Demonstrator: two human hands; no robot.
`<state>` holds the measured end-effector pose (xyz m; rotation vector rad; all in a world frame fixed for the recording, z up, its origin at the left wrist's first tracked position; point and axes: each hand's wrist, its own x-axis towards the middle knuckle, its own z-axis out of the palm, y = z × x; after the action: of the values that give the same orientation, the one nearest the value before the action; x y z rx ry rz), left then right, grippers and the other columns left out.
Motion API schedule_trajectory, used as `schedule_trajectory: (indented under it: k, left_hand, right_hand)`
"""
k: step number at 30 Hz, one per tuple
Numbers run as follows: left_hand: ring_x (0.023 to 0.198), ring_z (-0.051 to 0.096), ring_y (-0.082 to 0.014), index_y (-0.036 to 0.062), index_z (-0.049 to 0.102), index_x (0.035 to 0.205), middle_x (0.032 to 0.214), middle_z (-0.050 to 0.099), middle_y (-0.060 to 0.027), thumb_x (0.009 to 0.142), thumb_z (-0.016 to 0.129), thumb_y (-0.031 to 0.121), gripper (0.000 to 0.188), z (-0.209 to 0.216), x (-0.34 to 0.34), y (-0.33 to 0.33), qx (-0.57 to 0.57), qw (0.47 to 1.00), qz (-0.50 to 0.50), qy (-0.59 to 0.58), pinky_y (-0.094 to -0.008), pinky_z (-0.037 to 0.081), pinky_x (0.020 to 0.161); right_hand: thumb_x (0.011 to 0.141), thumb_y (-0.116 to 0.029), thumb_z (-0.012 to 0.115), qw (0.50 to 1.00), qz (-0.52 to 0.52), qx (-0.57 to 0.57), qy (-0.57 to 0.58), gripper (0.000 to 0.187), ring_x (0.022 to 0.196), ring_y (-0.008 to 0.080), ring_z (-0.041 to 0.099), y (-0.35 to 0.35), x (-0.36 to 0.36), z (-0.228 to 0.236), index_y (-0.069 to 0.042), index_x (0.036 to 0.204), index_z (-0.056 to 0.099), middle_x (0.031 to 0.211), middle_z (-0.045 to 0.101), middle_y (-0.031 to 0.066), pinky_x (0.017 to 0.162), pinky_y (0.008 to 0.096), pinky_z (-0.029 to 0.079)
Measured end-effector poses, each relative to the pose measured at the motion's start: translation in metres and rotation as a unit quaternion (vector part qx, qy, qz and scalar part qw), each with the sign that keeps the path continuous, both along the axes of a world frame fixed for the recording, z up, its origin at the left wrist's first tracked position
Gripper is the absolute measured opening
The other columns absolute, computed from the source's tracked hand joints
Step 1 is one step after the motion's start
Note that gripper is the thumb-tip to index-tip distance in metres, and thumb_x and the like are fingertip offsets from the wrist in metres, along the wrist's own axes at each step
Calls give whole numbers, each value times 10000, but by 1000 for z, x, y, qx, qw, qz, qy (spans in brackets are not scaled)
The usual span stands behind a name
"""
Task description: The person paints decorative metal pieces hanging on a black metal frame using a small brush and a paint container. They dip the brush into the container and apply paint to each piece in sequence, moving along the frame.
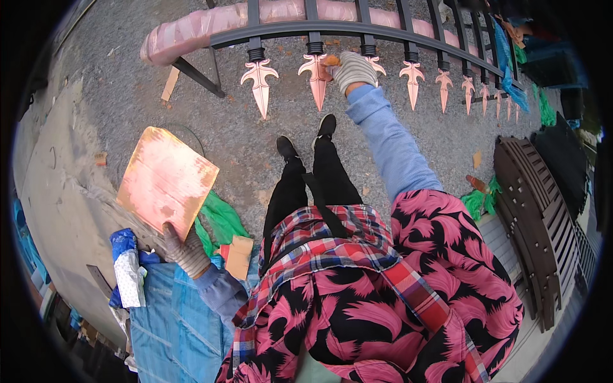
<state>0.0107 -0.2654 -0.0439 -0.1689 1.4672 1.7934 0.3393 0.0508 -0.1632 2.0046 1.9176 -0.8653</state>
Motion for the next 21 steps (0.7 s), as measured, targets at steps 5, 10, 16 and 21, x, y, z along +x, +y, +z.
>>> schedule_trajectory:
  k: [5,10,16,21]
  left_hand:
    - [1107,396,-256,-58,378,1178,1195,437,-146,761,612,269,580,10,11,13,34,999,-25,-25,-379,280,988]
    - [1101,406,-258,-59,374,1182,1198,439,-143,775,593,274,569,20,13,17,17,999,-40,6,-375,283,985]
    - [1098,407,-274,-64,374,1179,1186,440,-154,742,640,244,598,44,41,53,53,996,-63,-18,-426,316,966]
    - [1107,391,-296,-63,368,1185,1189,438,-165,746,627,110,538,51,39,58,118,988,-50,-86,-461,307,976]
  right_hand:
    - [706,-322,605,993,3,-39,112,279,807,290,594,-41,-23,-18,-134,910,630,862,610,172,688,355,474]
    - [655,-351,656,996,31,-85,8,317,831,314,580,-110,-9,0,-127,879,638,851,607,173,712,362,462]
    - [591,-350,721,986,-153,39,-52,457,796,321,579,-136,121,51,-69,935,616,843,608,170,707,382,454]
    - [630,-291,707,938,-337,65,-50,425,881,309,574,-191,220,84,-106,998,601,959,595,156,766,370,448]
